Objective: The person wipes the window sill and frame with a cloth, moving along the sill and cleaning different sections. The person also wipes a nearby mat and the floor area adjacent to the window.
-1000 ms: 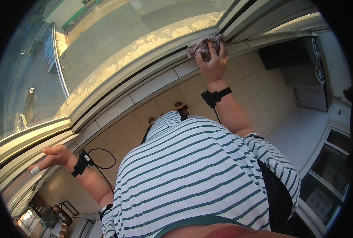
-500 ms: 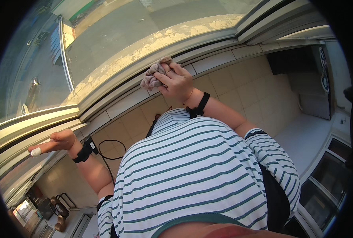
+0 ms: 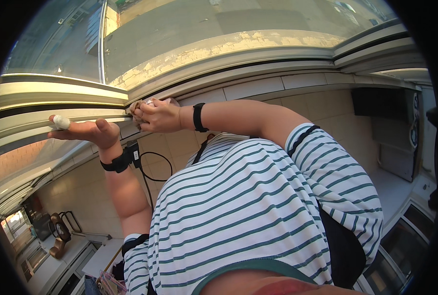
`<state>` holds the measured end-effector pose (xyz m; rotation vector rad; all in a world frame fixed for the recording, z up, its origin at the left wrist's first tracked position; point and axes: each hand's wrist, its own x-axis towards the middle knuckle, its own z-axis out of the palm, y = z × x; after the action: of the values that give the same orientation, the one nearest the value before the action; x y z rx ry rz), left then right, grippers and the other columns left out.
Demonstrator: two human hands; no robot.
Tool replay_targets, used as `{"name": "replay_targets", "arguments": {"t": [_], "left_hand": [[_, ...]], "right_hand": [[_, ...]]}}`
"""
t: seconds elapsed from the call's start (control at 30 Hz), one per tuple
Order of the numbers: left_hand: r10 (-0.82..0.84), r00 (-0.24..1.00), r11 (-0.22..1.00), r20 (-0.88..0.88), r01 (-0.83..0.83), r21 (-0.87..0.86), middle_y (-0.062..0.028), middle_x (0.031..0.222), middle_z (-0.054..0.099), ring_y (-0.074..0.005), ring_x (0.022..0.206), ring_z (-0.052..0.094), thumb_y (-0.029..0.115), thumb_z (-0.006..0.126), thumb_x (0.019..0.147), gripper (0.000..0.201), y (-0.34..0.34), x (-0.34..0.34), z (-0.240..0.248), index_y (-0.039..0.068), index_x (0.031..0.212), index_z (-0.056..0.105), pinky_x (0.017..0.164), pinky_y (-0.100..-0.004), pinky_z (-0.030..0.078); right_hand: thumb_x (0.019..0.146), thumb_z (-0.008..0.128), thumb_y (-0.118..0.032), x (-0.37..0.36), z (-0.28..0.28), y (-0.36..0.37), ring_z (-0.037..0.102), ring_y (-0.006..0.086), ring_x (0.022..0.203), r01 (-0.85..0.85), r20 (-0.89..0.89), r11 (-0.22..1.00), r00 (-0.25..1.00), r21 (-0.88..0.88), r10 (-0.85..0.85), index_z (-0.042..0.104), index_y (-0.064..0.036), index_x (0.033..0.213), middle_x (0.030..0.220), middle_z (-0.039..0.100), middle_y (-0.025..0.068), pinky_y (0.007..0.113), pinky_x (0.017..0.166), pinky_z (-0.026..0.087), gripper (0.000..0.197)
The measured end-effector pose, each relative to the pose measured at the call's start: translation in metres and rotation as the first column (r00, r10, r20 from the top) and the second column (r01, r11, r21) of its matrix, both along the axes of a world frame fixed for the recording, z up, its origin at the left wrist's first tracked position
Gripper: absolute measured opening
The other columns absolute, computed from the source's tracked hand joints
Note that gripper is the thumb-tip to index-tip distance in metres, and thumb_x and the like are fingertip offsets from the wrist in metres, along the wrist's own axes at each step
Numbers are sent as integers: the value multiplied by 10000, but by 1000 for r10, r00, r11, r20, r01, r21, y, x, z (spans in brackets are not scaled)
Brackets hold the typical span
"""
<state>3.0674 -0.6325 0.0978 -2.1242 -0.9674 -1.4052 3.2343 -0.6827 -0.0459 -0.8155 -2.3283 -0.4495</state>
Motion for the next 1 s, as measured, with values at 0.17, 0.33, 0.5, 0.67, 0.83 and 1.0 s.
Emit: {"name": "replay_targets", "arguments": {"t": [0.17, 0.33, 0.5, 0.67, 0.83, 1.0], "left_hand": [[29, 1000, 999, -12, -29, -14, -227, 1752, 35, -333, 1607, -220, 632, 299, 1075, 934, 0, -1, -2, -85, 1646, 118, 1273, -518, -116], [132, 990, 990, -53, -129, 60, -253, 1714, 197, -423, 1605, -151, 597, 339, 1071, 901, 4, 0, -3, -91, 1629, 173, 1258, -580, -123], [172, 983, 980, -61, -164, 114, -281, 1669, 275, -451, 1608, -33, 495, 363, 1069, 824, 5, 4, 0, -99, 1614, 194, 1266, -601, -102], [238, 968, 963, -83, -224, 153, -279, 1639, 329, -425, 1595, 166, 399, 418, 1031, 794, 4, 6, 6, -100, 1606, 192, 1277, -594, -108], [287, 956, 952, -55, -279, 124, -300, 1616, 345, -447, 1586, 171, 410, 477, 976, 837, 3, 9, 7, -117, 1579, 237, 1279, -596, -102], [274, 960, 952, -52, -264, 153, -319, 1575, 377, -488, 1564, 161, 413, 484, 969, 824, 4, 12, 8, -136, 1550, 284, 1267, -624, -97]], "right_hand": [[811, 655, -292, -31, -6, -3, 556, 270, 1162, 55, 172, 998, 983, 20, -57, 724, -157, 952, 1098, 654, 107, 469, 834, 514, 207], [803, 663, -280, -28, -6, -16, 565, 251, 1063, 86, 161, 993, 984, -80, -72, 660, -117, 877, 911, 631, 68, 494, 839, 523, 179], [827, 675, -255, -15, 3, -25, 588, 255, 1008, 227, 220, 956, 958, -184, -185, 664, -119, 906, 845, 649, 43, 469, 733, 534, 158], [809, 733, -325, 68, 4, -43, 606, 205, 974, 227, 38, 941, 974, -252, -225, 683, -180, 965, 921, 700, -18, 384, 682, 528, 219], [742, 807, -387, 167, 18, -78, 609, 184, 871, 368, -59, 894, 917, -254, -394, 681, -234, 884, 875, 728, -87, 315, 634, 544, 244], [678, 837, -373, 261, 29, -115, 580, 189, 750, 521, -128, 797, 807, -304, -577, 662, -246, 750, 756, 703, -106, 313, 582, 554, 228]]}}
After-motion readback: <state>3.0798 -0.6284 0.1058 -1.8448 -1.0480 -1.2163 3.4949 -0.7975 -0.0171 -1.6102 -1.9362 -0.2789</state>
